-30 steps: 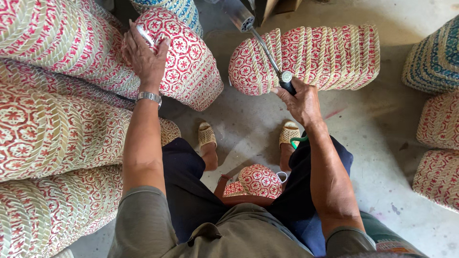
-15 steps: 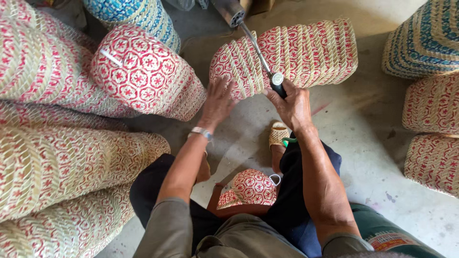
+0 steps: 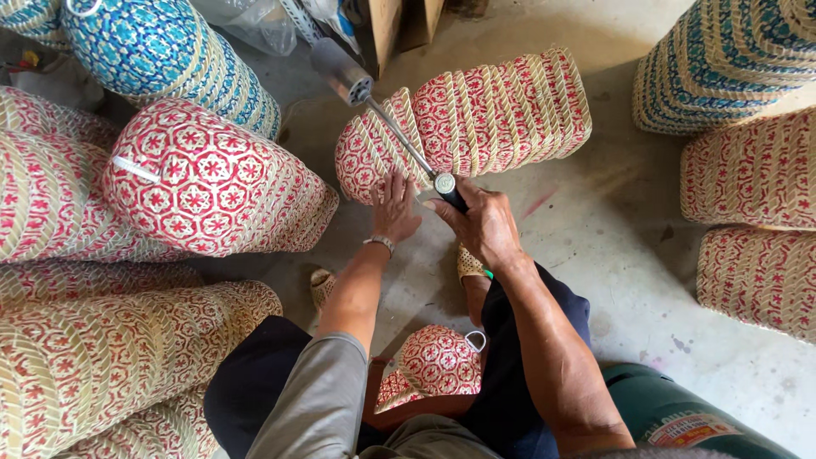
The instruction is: The person sits on the floor and uses a blowtorch to apply heat to the surface of woven baskets. They rotate each basket to treat different sides and then place it back in a stack.
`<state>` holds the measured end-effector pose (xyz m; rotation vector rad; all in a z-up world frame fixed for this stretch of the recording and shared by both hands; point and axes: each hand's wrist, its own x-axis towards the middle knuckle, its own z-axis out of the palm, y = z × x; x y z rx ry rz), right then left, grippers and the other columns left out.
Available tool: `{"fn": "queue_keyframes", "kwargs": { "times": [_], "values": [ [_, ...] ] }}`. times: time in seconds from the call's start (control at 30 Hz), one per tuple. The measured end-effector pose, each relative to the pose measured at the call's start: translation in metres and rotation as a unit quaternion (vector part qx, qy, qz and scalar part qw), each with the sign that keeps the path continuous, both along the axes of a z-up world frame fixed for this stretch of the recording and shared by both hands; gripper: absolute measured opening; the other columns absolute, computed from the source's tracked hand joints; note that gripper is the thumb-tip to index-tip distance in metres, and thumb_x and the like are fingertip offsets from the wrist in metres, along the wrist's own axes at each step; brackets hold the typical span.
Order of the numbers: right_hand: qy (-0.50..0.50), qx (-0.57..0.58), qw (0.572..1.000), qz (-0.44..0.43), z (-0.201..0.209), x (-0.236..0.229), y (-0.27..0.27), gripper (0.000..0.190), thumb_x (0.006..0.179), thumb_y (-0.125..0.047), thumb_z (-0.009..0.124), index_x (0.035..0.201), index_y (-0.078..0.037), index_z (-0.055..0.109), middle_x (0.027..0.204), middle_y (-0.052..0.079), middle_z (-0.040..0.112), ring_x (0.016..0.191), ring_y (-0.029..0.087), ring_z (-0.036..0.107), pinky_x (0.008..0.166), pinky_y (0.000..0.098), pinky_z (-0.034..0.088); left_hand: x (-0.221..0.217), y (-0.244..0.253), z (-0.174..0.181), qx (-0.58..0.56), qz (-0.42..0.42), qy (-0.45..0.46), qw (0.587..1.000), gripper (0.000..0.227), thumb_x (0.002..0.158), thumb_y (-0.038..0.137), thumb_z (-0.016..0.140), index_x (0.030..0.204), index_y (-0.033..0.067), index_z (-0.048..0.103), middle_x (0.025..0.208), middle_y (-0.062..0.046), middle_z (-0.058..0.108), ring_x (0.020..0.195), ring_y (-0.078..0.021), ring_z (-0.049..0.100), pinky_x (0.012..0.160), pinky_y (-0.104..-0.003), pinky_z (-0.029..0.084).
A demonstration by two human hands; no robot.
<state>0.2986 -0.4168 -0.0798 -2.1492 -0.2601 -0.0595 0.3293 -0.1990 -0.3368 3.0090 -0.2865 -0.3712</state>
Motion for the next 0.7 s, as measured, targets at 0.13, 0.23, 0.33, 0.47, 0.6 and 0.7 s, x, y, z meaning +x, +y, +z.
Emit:
{"fn": "queue_keyframes", "kwargs": {
  "times": [0.13, 0.23, 0.33, 0.47, 0.6, 0.7],
  "values": [
    [0.005, -0.001, 1.0, -0.003, -0.001, -0.002, 0.0, 0.04, 0.091, -0.034, 0.081, 0.105, 0.001, 0.066, 0.081, 0.024, 0.067, 0.072, 0.044, 0.064, 0.064, 0.0446, 0.051, -0.043, -0.011, 0.001, -0.004, -0.008, 0.026, 1.0, 0.105, 0.077, 0.051, 0.076, 0.16, 0.0112, 0.025, 0.167, -0.02, 0.018, 0.155, -0.0385, 0.014, 0.119, -0.069, 0.012],
    [0.013, 0.014, 1.0, -0.009, 0.004, -0.002, -0.002, 0.037, 0.092, -0.032, 0.08, 0.104, 0.0, 0.067, 0.083, 0.023, 0.068, 0.072, 0.043, 0.063, 0.065, 0.0437, 0.052, -0.083, -0.026, -0.006, -0.019, -0.038, 0.022, 0.999, 0.101, 0.078, 0.05, 0.075, 0.158, 0.0111, 0.027, 0.165, -0.022, 0.02, 0.153, -0.0389, 0.016, 0.116, -0.069, 0.014],
    [0.029, 0.032, 0.999, -0.031, 0.01, -0.003, -0.007, 0.034, 0.091, -0.03, 0.08, 0.105, -0.001, 0.068, 0.079, 0.022, 0.066, 0.063, 0.036, 0.06, 0.063, 0.0421, 0.051, -0.117, -0.048, -0.012, -0.066, -0.069, 0.024, 0.995, 0.094, 0.083, 0.045, 0.071, 0.159, 0.0097, 0.03, 0.157, -0.022, 0.033, 0.146, -0.038, 0.028, 0.116, -0.064, 0.021],
    [0.008, 0.053, 0.997, -0.05, 0.01, -0.004, -0.016, 0.029, 0.094, -0.026, 0.079, 0.103, -0.001, 0.068, 0.074, 0.017, 0.065, 0.059, 0.026, 0.055, 0.061, 0.0403, 0.049, -0.105, -0.069, -0.004, -0.108, -0.141, -0.055, 0.983, 0.057, 0.102, 0.026, 0.058, 0.154, 0.0091, 0.045, 0.147, -0.017, 0.053, 0.143, -0.0341, 0.043, 0.118, -0.057, 0.031],
    [0.036, 0.016, 0.996, -0.075, 0.01, -0.004, -0.019, 0.034, 0.094, -0.027, 0.082, 0.099, 0.001, 0.065, 0.07, 0.019, 0.059, 0.058, 0.028, 0.043, 0.058, 0.0391, 0.048, -0.03, -0.081, 0.027, -0.091, -0.199, -0.224, 0.95, 0.036, 0.091, 0.023, 0.054, 0.121, 0.0072, 0.067, 0.138, -0.019, 0.059, 0.136, -0.0386, 0.049, 0.118, -0.057, 0.023],
    [0.033, 0.036, 0.996, -0.075, 0.013, -0.003, -0.019, 0.027, 0.091, -0.024, 0.08, 0.1, -0.001, 0.067, 0.067, 0.017, 0.059, 0.055, 0.023, 0.049, 0.057, 0.0387, 0.048, 0.007, -0.088, 0.052, 0.021, -0.201, -0.156, 0.967, 0.031, 0.088, 0.017, 0.052, 0.109, 0.0093, 0.073, 0.129, -0.017, 0.065, 0.13, -0.0342, 0.055, 0.125, -0.054, 0.015]
  ]
}}
